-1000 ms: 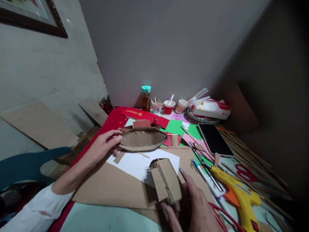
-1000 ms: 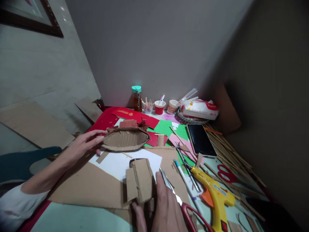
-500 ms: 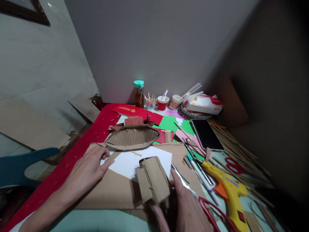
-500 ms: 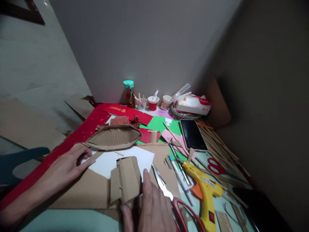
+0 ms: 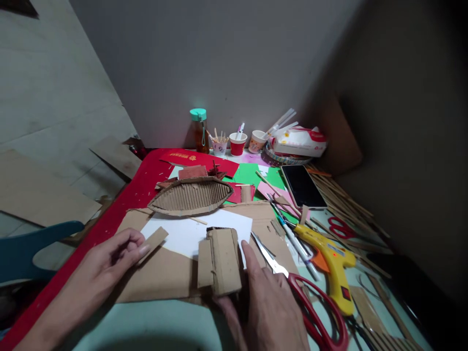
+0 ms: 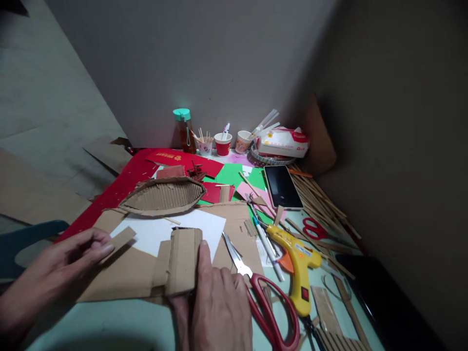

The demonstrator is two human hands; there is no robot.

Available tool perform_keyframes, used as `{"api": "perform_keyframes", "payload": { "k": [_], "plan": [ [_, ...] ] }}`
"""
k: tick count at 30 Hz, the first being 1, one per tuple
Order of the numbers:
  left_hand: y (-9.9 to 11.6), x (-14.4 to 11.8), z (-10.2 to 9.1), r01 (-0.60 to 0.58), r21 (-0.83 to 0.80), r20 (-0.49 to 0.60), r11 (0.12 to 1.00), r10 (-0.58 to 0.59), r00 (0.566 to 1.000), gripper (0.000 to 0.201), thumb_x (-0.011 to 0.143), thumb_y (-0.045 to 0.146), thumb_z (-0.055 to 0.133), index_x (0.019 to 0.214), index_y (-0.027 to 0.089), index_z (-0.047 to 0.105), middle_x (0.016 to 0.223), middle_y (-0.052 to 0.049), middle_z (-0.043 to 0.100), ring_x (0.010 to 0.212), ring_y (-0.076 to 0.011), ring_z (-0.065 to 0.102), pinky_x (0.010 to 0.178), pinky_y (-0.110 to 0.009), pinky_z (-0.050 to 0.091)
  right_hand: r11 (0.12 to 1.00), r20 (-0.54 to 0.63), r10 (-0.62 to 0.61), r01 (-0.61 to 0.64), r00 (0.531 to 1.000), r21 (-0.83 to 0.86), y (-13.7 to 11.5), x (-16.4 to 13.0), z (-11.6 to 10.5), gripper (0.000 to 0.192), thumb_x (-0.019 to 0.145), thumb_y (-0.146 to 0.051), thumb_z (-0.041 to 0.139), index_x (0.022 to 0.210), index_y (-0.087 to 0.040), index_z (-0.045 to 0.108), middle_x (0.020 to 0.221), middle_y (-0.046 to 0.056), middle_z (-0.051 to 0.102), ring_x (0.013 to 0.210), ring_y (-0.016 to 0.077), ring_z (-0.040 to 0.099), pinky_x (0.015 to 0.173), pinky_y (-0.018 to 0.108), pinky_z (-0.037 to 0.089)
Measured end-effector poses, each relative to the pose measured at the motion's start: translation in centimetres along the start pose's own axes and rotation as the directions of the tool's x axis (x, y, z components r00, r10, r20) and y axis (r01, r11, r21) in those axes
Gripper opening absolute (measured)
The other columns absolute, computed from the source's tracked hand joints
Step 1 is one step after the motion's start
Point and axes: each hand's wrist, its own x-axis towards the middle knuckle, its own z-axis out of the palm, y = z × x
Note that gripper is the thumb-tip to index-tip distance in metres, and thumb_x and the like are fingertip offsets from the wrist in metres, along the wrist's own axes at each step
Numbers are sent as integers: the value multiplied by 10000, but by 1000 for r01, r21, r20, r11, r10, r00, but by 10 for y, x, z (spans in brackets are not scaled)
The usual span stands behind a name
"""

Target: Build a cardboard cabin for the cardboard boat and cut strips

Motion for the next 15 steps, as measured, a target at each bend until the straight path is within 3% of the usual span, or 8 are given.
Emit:
{"api": "perform_keyframes", "payload": {
  "k": [2,4,6,10,13,15],
  "plan": [
    [11,-12,6,101,-191,21,976,-99,995,452,779,690,671,820,243,615,672,44,523,616,-152,515,558,-237,416,1000,0,-14,14,1000,2,0,-1,-1,699,1066,-563,290,1621,-160,156,1088,196,756,743,313,727,699,507,607],
    [24,-24,16,231,-432,43,872,-235,971,465,695,652,787,829,244,609,596,81,465,523,-98,420,477,-176,316,1000,6,-23,23,1000,-13,3,-1,-1,700,1066,-564,289,1624,-165,153,1126,203,751,784,327,739,700,521,618],
    [37,-36,26,279,-543,39,792,-308,951,487,645,625,834,853,244,613,539,91,492,474,-74,363,461,-159,268,999,15,-38,39,999,-22,8,-2,-3,712,1061,-575,295,1631,-175,145,1094,186,762,808,339,750,687,527,631],
    [53,-51,40,333,-583,76,741,-359,930,530,597,643,852,838,238,610,509,77,543,448,-72,388,467,-164,296,994,43,-110,110,993,-4,24,-8,-12,730,1044,-543,405,1632,-200,145,976,117,786,778,332,772,659,511,654],
    [58,-59,44,313,-531,77,788,-323,943,526,608,686,822,783,223,643,480,65,519,434,-72,370,448,-166,261,998,-4,-29,29,1000,47,23,-12,-30,585,1041,-426,479,1570,-249,301,1033,102,788,846,323,783,706,473,661],
    [62,-65,46,250,-477,61,843,-252,966,485,620,677,814,689,216,678,473,54,488,446,-80,377,457,-179,272,985,-34,15,-9,999,170,13,-11,-46,509,1009,-304,550,1499,-274,419,1021,73,794,815,279,787,733,396,662]
  ]
}}
